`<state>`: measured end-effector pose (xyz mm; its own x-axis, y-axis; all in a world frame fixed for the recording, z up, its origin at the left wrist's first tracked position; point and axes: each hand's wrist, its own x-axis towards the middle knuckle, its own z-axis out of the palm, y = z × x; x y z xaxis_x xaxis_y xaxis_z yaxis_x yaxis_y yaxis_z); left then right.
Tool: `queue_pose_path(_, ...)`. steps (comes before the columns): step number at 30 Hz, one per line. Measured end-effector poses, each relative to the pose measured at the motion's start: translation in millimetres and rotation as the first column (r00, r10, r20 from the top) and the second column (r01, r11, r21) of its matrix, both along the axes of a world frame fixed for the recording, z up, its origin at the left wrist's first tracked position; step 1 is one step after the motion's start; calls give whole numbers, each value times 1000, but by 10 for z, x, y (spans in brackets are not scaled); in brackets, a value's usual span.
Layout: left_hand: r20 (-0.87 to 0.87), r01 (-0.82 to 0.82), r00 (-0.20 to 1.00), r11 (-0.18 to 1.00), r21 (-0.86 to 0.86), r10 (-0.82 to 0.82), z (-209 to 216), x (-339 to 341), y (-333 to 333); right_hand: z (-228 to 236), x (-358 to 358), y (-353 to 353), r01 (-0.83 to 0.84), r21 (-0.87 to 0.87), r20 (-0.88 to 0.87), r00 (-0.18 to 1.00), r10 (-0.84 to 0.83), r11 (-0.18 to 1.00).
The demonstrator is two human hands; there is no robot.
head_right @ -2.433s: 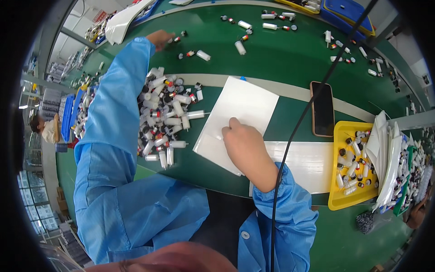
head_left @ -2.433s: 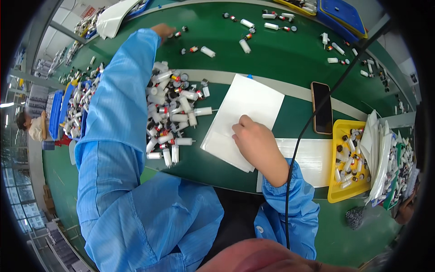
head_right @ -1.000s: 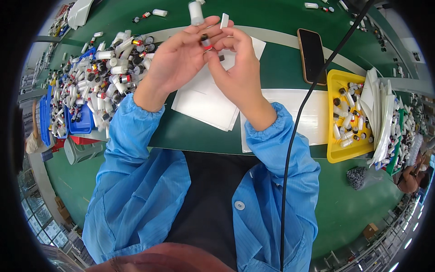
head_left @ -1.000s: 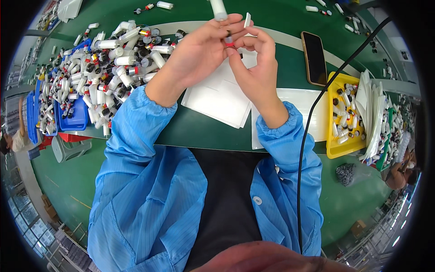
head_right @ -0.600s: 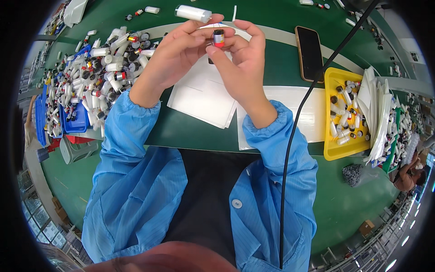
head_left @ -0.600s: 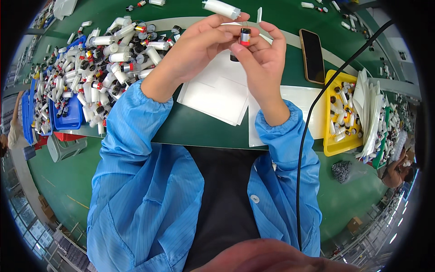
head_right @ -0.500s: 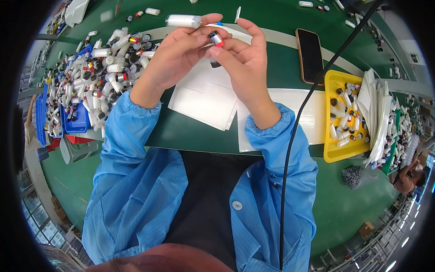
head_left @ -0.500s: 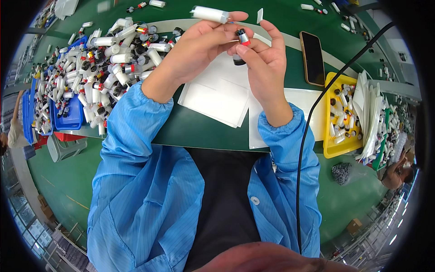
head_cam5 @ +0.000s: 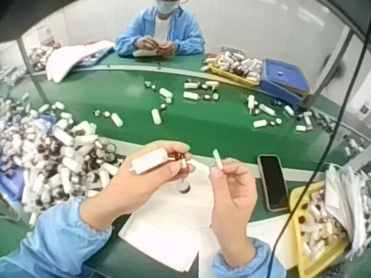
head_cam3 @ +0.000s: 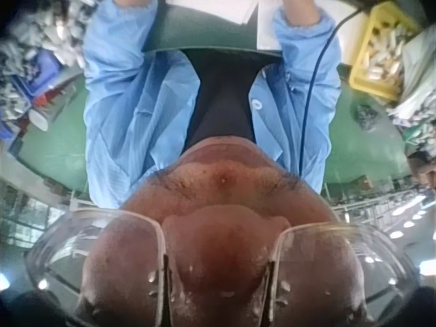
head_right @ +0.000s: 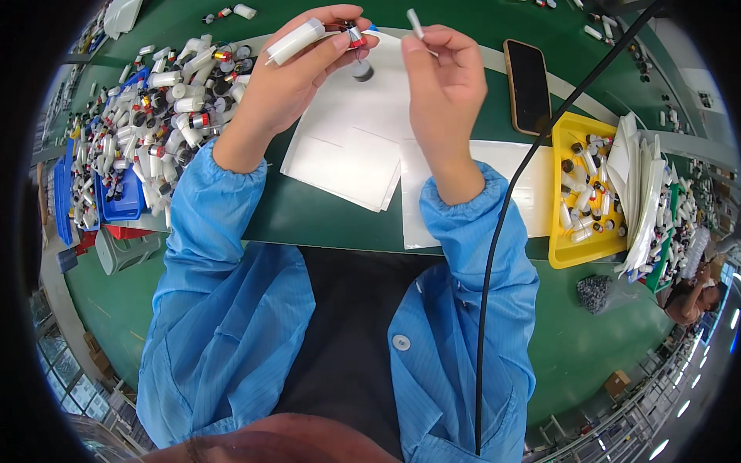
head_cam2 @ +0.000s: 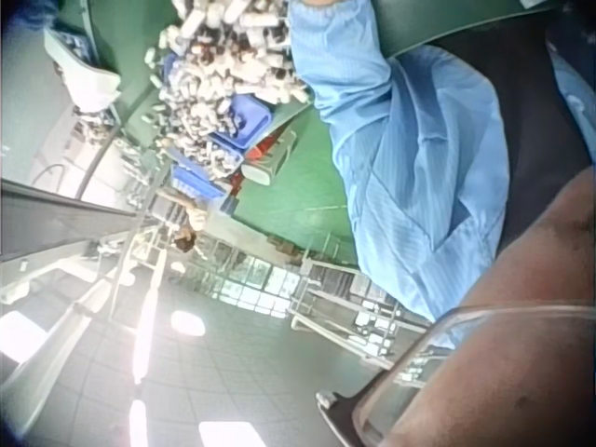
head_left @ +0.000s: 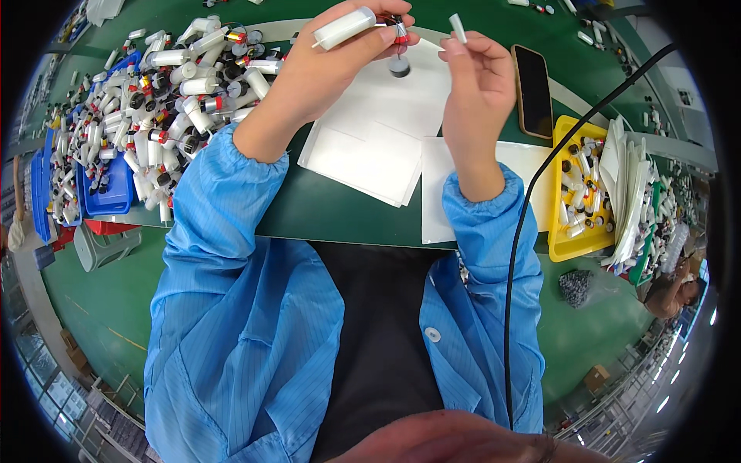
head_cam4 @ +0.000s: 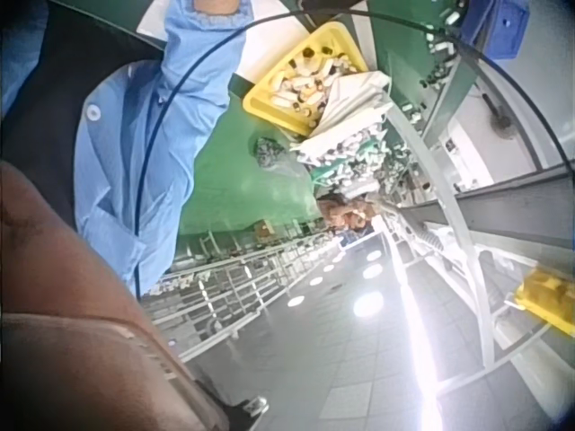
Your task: Manually assembling and labeling small cylindrical electronic components on a production line.
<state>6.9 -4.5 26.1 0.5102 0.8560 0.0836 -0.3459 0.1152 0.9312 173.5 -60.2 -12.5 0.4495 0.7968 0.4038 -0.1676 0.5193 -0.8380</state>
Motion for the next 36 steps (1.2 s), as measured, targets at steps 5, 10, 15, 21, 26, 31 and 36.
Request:
queue_pose_path(5,-33,13,999,997,78,-11,-79,31,-4,142,118,-80,-182,-60,36,982,184,981)
queue_pose_path(10,-258,45,964,911,409,68,-87,-9,-47,127,118,-71,-301,-152,20,951,308,941)
queue_pose_path(15,-300,89,951,872,482,69,-100,2,-37,129,70,-80,-221,-232,37,971,235,947)
queue_pose_path(21,-290,142,957,885,443,-8,-121,-28,-23,109,34,-96,-165,-239,85,978,190,957)
queue_pose_path(26,-269,89,961,849,521,64,-107,-89,-17,186,-56,-150,-179,-272,99,972,212,946)
queue_pose_path(31,-103,189,981,942,278,-166,146,-137,-84,116,65,-105,-561,-176,-313,811,495,809)
queue_pose_path(36,-222,261,955,914,311,-198,523,-380,-197,165,45,-121,-792,-142,-416,592,691,593)
